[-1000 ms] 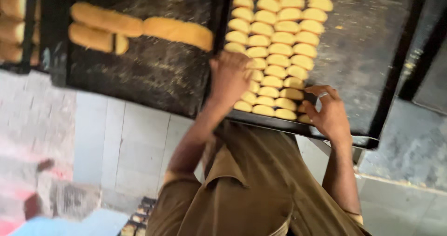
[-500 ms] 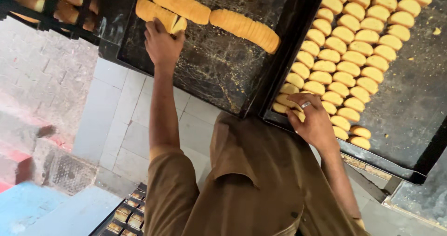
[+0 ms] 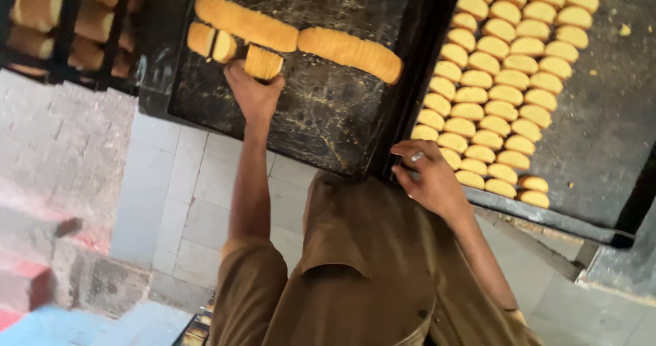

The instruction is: The person arranges small, round, yellow biscuits onto a black baking tray. They pick up the biscuits one by one from a tray containing long, sliced biscuit logs and place them in neat rows on the empty tray. The person fills the tray completely with the biscuits.

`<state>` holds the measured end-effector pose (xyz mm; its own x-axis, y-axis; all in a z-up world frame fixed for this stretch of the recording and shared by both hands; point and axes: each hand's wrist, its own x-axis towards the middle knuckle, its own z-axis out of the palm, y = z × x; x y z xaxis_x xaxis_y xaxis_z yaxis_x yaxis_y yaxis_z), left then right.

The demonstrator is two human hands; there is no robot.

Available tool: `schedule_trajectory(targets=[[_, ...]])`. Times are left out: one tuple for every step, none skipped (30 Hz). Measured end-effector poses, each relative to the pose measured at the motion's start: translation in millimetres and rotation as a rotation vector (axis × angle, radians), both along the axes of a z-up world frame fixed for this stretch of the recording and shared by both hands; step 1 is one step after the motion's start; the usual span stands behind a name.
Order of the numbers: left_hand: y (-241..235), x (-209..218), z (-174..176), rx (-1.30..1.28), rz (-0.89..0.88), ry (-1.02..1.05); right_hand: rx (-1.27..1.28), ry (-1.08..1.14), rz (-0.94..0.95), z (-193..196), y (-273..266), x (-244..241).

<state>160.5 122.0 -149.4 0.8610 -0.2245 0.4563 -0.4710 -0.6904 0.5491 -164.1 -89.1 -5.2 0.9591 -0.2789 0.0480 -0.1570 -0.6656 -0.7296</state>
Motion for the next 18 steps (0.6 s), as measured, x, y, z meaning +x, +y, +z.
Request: schedule_trajectory(targets=[[-12.2, -12.5, 9.3, -0.106, -0.036, 0.069, 0.0, -0.015, 0.008, -2.0, -0.7, -2.0], [-26.2, -28.9, 22.3, -0.212, -0.072, 0.141, 0.014, -0.053, -0.011, -4.3, -1.1, -2.8], [-41.5, -50.5, 39.2, -0.287, -0.184, 0.248, 0.027, -0.089, -0.038, -5.3, -1.2, -2.5], [-56.9, -75.8, 58.8, -0.36, -0.297, 0.357, 0.038, -0.124, -0.065, -5.6, -2.6, -2.5], [-74.8, -104.1, 77.7, -0.293, -0.424, 0.457, 0.062, -0.196, -0.143, -7.0, -2.6, -3.3], [-92.3, -132.4, 96.6, -0.222, -0.552, 0.555, 0.082, -0.269, -0.221, -9.9, -1.0, -1.7], [-110.3, -160.2, 114.8, -0.176, -0.659, 0.66, 0.094, -0.35, -0.295, -11.1, -6.4, -3.6], [-129.5, -183.5, 129.7, -0.127, -0.767, 0.763, 0.033, -0.275, -0.335, -10.3, -16.0, -12.2], [-149.9, -199.2, 139.9, -0.087, -0.795, 0.771, -0.025, -0.196, -0.376, -9.8, -25.3, -22.5], [-167.6, -213.6, 146.1, -0.046, -0.824, 0.778, -0.08, -0.115, -0.418, -9.3, -35.5, -34.7], [-181.7, -227.7, 148.4, -0.007, -0.85, 0.786, -0.092, -0.097, -0.424, -8.8, -46.7, -48.6], [-195.2, -239.7, 146.8, 0.022, -0.885, 0.737, -0.103, -0.078, -0.431, -8.6, -59.2, -62.8], [-209.1, -251.2, 141.9, 0.05, -0.911, 0.688, -0.111, -0.06, -0.431, -8.6, -72.8, -77.8], [-221.5, -263.1, 135.5, 0.076, -0.938, 0.639, -0.05, -0.003, -0.446, -7.4, -86.3, -93.6], [-232.3, -273.3, 129.0, 0.051, -0.974, 0.723, 0.013, 0.048, -0.449, -5.1, -102.4, -106.8], [-241.9, -283.1, 122.0, 0.027, -1.01, 0.808, 0.075, 0.098, -0.452, -1.7, -117.6, -119.2], [-253.0, -292.0, 114.4, -0.004, -1.03, 0.887, 0.037, 0.142, -0.45, 2.7, -137.8, -130.3], [-265.5, -303.5, 106.5, -0.081, -1.037, 0.873, -0.001, 0.187, -0.449, 6.8, -156.3, -139.5]])
